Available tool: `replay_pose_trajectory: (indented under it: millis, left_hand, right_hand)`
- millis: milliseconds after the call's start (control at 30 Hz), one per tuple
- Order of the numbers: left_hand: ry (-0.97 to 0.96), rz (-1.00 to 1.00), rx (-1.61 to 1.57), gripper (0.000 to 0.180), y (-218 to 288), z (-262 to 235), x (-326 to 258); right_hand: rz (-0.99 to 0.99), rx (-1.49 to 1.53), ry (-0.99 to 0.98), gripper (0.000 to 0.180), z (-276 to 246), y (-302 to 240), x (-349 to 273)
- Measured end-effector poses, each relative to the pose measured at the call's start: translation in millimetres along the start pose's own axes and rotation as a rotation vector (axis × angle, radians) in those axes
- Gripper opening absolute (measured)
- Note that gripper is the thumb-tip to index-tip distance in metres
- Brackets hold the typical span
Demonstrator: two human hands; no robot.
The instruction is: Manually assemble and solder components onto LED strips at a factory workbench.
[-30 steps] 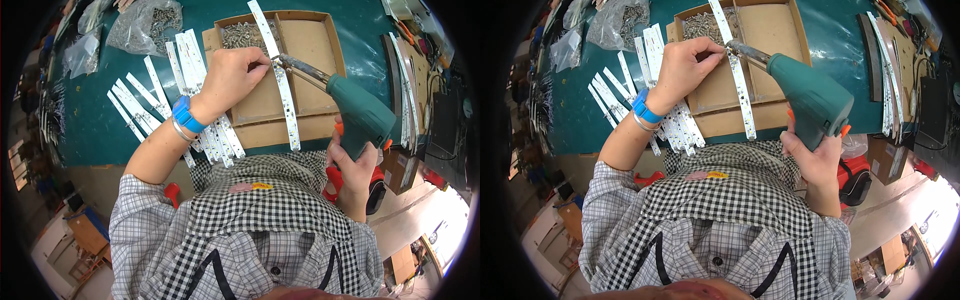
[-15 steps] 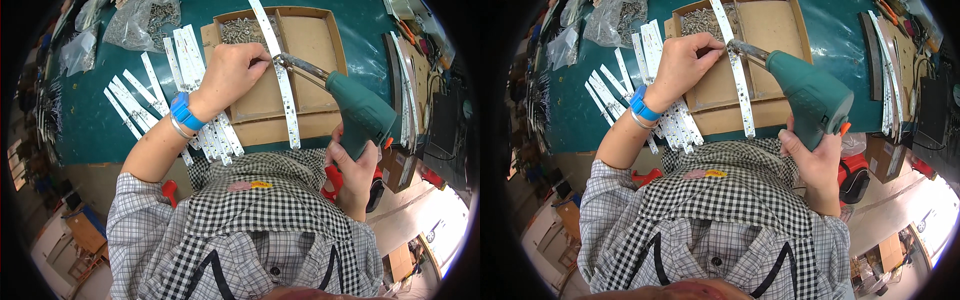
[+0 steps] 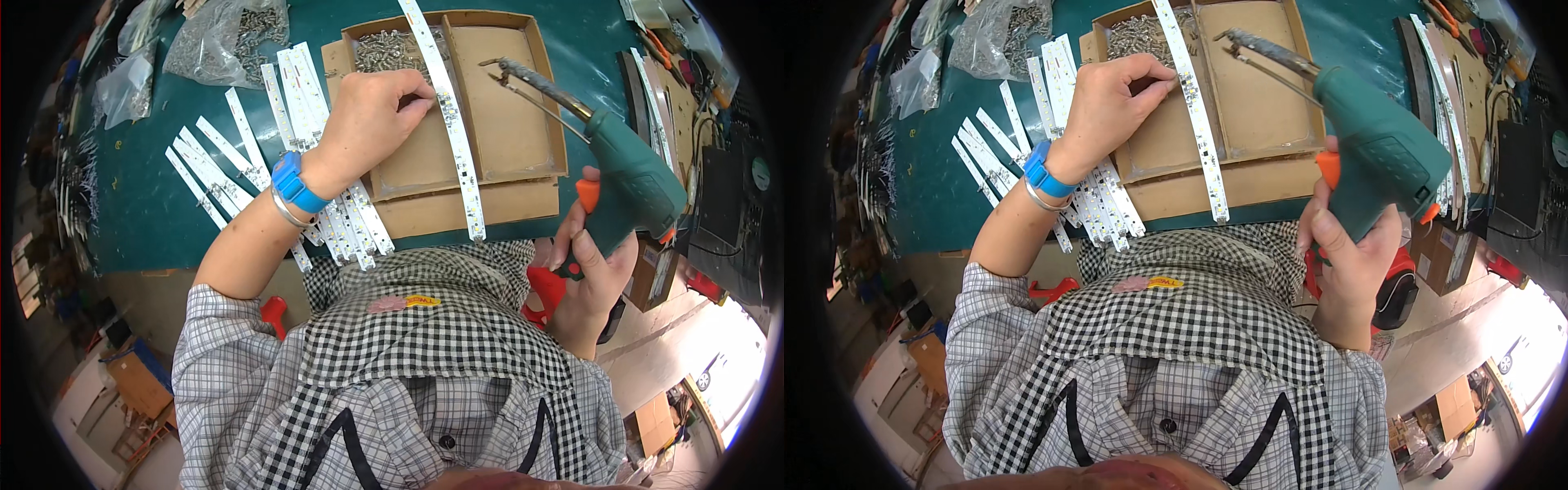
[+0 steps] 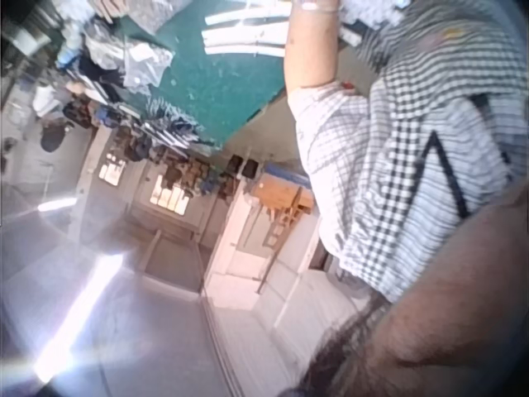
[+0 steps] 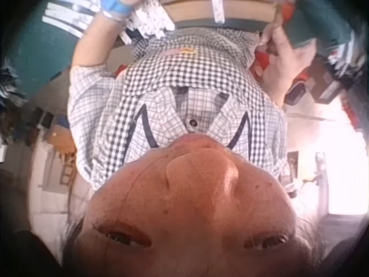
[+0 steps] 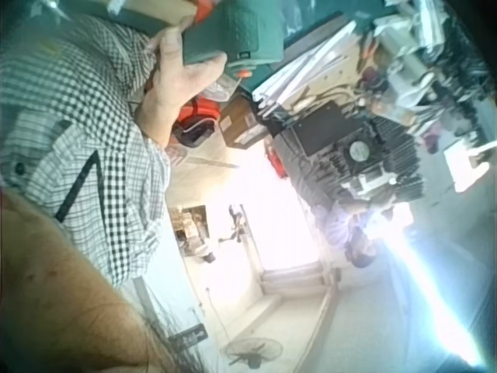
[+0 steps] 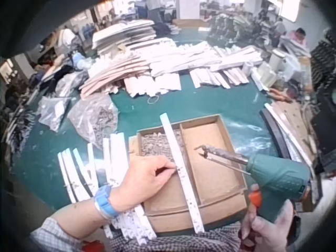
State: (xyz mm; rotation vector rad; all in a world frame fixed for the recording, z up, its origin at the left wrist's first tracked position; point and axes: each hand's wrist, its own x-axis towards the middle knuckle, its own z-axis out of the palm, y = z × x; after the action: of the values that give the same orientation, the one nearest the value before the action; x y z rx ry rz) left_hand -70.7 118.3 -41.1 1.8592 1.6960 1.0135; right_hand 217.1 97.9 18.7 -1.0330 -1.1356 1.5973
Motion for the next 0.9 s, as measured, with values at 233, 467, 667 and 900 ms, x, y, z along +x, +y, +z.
replay_pose_trajectory:
  millis: [233,467,667,900]
  left_hand:
    - [-0.014,-0.062,-0.046,0.011,0,0,-1]
    - [-0.008,-0.111,-0.015,0.011,14,0,3]
    - [-0.023,-0.048,0.091,0.016,22,-7,4]
    - [-0.292,0.417,0.042,0.031,72,-22,-11]
  right_hand:
    - [-0.298,-0.197,0.29,0.057,-30,-17,16]
    - [-0.509,-0.858,0.695,0.038,-130,-15,45]
    - [-0.556,-1.366,0.815,0.056,-184,-16,63]
    - [-0.428,-1.669,0.718,0.056,-199,-31,86]
